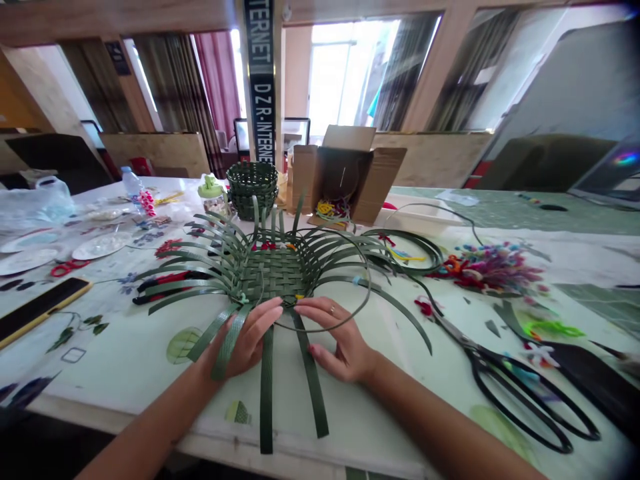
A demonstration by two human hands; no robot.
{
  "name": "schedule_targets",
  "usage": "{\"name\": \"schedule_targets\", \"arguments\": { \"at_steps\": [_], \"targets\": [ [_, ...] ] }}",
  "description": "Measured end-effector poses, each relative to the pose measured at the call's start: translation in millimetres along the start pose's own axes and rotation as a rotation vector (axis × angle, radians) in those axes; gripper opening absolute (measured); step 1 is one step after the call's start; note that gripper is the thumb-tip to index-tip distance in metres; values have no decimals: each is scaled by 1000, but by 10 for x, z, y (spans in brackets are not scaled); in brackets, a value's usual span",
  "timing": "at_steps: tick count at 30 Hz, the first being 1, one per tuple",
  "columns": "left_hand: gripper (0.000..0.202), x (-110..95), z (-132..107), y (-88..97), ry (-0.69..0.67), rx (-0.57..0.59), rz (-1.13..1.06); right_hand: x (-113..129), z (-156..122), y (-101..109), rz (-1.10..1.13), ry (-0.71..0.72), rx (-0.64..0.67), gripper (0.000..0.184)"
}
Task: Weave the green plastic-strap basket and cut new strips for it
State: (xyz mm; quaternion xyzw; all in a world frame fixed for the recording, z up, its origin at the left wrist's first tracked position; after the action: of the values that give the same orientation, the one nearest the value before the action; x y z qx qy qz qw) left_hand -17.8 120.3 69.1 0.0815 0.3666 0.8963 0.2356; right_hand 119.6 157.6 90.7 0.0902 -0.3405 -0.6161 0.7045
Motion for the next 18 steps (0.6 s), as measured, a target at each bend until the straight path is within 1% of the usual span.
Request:
{"name": "schedule_targets", "arguments": {
  "at_steps": [1,3,5,7,9,12,14,16,18],
  "targets": [
    [40,-39,-27,32,-51,3,-4,38,8,-16,3,5,15,47],
    [40,-87,-87,126,-118,-30,11,28,14,-14,13,-65,-19,40],
    [40,-91,-150,233,-126,-90,51,-59,-6,29,26,-192,-120,28],
    [41,-107,-224,314,-141,-139,99,-187,-53,68,80,-335,-230,20],
    [40,-101,-287,364,-129,-176,130,-338,-118,67,215,-483,-323,21],
    [31,-11,-321,361,-28,-189,93,-537,-214,0,486,-677,-428,26],
    [25,58,-313,302,41,-164,61,-593,-230,-14,609,-717,-486,25],
    [22,111,-297,238,90,-134,59,-586,-209,14,677,-689,-532,21],
    [21,155,-283,231,128,-139,81,-530,-174,49,725,-644,-553,17]
  ]
}}
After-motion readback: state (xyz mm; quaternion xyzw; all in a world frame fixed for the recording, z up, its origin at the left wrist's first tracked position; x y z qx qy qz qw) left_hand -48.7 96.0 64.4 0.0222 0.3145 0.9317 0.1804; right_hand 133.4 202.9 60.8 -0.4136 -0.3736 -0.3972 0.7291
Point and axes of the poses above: each hand's wrist, its own z-axis towards the middle knuckle, its own y-axis out of the back of the hand, x = y × z, the point moved 9 cm from there along z, towards the middle knuckle, and after that the axes turned 7 degrees about y, right-handed, at the moved point
